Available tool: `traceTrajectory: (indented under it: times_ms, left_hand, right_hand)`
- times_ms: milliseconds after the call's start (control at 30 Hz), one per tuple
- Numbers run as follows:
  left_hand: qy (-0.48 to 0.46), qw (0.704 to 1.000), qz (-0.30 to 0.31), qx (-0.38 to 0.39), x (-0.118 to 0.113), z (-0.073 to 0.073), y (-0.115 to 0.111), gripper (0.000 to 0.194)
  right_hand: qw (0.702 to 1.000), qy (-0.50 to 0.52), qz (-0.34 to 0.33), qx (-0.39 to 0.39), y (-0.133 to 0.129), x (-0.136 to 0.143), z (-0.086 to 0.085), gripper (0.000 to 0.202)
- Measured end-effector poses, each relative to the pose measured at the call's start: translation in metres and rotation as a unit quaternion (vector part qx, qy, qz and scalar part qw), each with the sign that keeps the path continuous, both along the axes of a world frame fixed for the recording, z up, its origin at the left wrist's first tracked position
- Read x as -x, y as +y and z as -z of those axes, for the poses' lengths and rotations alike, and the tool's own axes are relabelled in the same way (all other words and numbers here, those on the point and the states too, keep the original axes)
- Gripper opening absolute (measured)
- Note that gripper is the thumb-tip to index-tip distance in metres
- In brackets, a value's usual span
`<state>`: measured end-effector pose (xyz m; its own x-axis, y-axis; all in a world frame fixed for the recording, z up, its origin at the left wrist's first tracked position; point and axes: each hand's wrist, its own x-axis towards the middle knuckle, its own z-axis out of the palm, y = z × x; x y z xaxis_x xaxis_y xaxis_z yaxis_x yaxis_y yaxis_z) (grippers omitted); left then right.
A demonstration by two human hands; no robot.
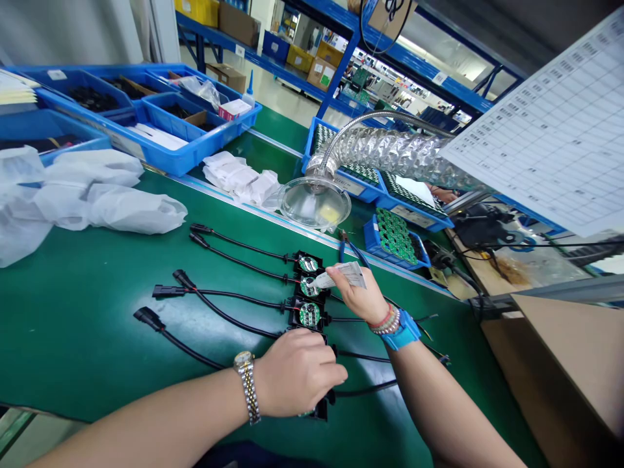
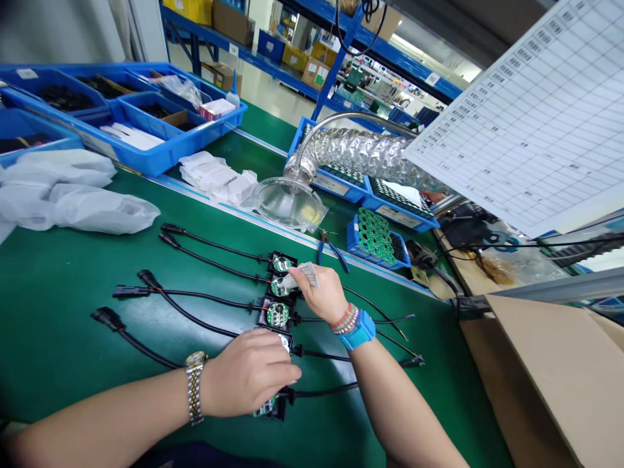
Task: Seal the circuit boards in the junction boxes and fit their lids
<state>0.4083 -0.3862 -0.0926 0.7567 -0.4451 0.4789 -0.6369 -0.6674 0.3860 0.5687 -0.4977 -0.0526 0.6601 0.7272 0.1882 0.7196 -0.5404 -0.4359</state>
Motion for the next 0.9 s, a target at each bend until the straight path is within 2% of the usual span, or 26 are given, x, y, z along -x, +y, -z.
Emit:
traceTrajectory:
  times_ms: [533, 600, 667, 767, 833, 900]
  left_hand:
    - [-0.006, 1.000, -0.004, -0.011, -0.001, -0.002, 0.001, 0.013]
    - [0.001, 0.999, -0.033, -0.021, -0.005, -0.006, 0.008, 0.015]
    - [0.037, 0.994, -0.102, -0.032, -0.012, -0.012, 0.021, 0.018]
    - [0.124, 0.968, -0.212, -0.060, -0.021, -0.019, 0.042, 0.015]
    - [0.172, 0.953, -0.235, -0.087, -0.026, -0.019, 0.053, 0.011]
    - [0.203, 0.946, -0.228, -0.110, -0.030, -0.014, 0.057, 0.014]
  right_hand:
    - [0.999, -0.022, -0.031, 0.000, -0.007, 0.016, -0.007, 0.040]
    - [0.999, -0.020, -0.032, -0.001, -0.010, 0.017, -0.007, 0.039]
    - [1.000, -0.003, -0.018, -0.019, -0.016, 0.017, -0.005, 0.037]
    - [0.992, 0.025, 0.061, -0.103, -0.029, 0.017, 0.000, 0.035]
    - [0.981, 0.029, 0.117, -0.153, -0.040, 0.018, 0.006, 0.041]
    - [0.971, 0.053, 0.151, -0.176, -0.049, 0.024, 0.014, 0.048]
